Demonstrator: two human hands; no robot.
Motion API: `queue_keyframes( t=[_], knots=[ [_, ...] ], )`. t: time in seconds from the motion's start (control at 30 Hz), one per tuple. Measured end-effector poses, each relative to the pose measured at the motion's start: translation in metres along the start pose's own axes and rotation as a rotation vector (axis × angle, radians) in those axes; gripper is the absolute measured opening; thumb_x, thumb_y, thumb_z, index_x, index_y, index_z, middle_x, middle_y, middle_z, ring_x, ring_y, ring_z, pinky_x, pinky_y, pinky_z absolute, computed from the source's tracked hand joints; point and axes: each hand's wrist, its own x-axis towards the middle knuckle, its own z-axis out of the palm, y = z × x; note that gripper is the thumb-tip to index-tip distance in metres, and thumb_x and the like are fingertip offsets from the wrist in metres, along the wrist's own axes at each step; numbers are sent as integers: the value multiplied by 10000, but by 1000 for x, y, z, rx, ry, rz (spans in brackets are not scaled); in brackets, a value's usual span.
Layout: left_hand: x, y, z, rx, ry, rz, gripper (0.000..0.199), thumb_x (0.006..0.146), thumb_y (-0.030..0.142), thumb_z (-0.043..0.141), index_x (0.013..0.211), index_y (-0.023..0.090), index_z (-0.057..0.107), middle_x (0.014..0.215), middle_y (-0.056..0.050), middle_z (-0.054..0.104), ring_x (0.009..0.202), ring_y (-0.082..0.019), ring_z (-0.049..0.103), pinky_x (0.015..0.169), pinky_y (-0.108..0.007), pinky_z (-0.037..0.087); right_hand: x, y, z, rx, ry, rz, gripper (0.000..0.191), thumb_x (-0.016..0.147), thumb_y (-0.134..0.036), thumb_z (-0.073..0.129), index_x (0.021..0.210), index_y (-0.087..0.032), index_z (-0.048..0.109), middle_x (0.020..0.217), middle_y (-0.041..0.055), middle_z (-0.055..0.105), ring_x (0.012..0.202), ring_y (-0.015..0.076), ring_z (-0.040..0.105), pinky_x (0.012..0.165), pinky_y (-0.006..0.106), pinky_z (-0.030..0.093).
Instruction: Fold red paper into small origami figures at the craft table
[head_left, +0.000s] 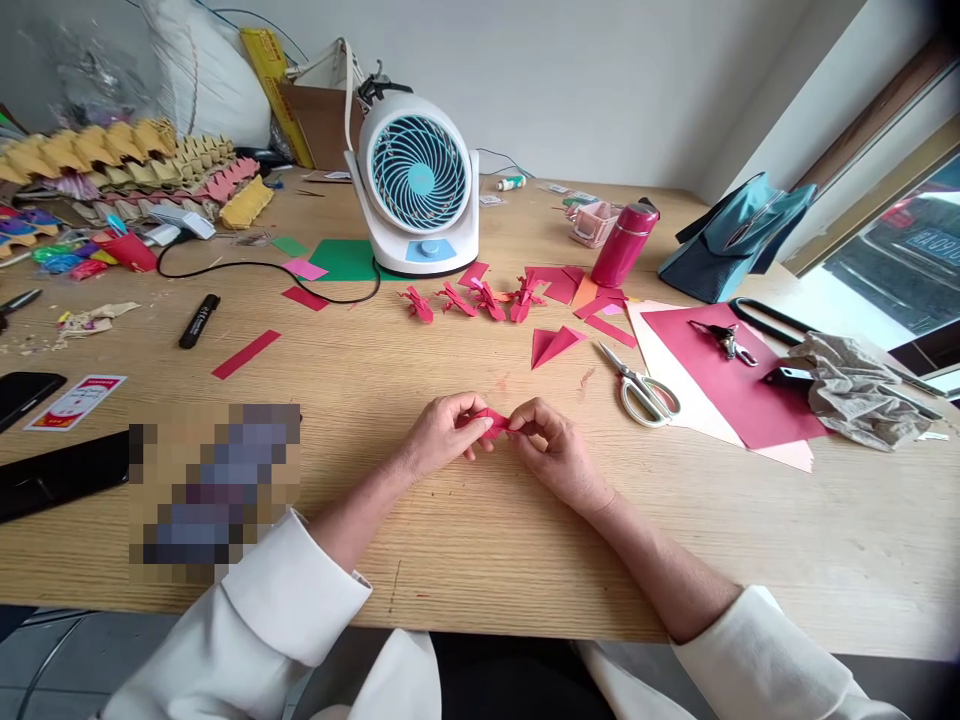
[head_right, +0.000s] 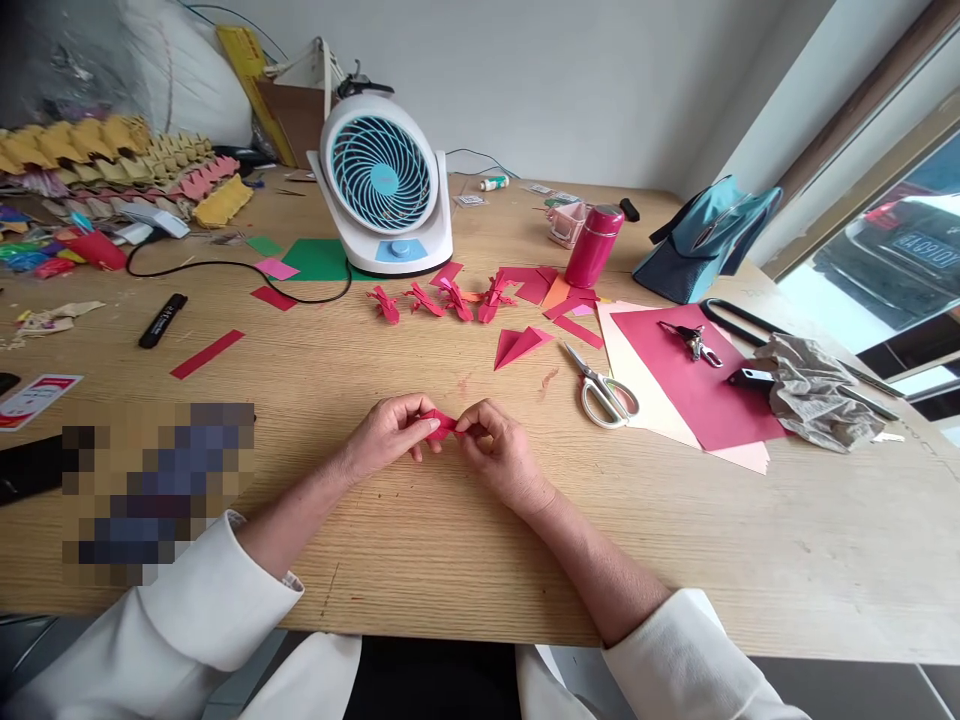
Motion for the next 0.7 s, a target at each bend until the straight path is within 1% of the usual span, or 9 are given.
queue_keyframes(
  t=[0.17, 0.3, 0.43, 0.57, 0.7],
  knots=[
    [2, -6, -1, 11, 38, 39, 145, 841, 290, 577, 799, 151, 582, 670, -13, 657, 618, -141, 666, 450, -191, 522, 0, -1, 0, 45, 5, 19, 20, 865, -205, 600, 872, -192, 586, 857, 29, 584, 727, 132, 582, 663, 260, 479],
    [1, -8, 0, -5, 23, 53, 168, 856, 313, 574, 836, 148, 598, 711, -19, 664, 621, -131, 650, 479, -211, 545, 1, 2, 1, 98, 6, 46, 124, 882, -299, 629, 838, -188, 596, 808, 25, 590, 688, 128, 558, 626, 256, 453],
    [-1, -6, 4, -34, -16, 35, 198, 843, 341, 611, 851, 144, 596, 731, -24, 660, 652, -135, 648, 509, -218, 549, 2, 7, 4, 262, 27, 141, 198, 865, -371, 658, 828, -192, 579, 753, 18, 614, 662, 134, 562, 627, 268, 451],
    [-1, -3, 6, -2, -17, 32, 186, 811, 312, 643, 770, 144, 574, 682, 4, 621, 577, -97, 587, 514, -195, 504, 3, 9, 7, 386, 16, 196, 214, 835, -366, 692, 819, -199, 558, 708, -2, 596, 616, 124, 532, 589, 260, 421],
    [0, -2, 6, 134, 26, 79, 200, 777, 302, 675, 712, 143, 572, 632, 38, 545, 533, -63, 485, 487, -165, 401, 2, 10, 7, 355, 19, 192, 198, 833, -355, 691, 831, -203, 563, 695, -16, 558, 602, 117, 494, 566, 254, 392]
  ],
)
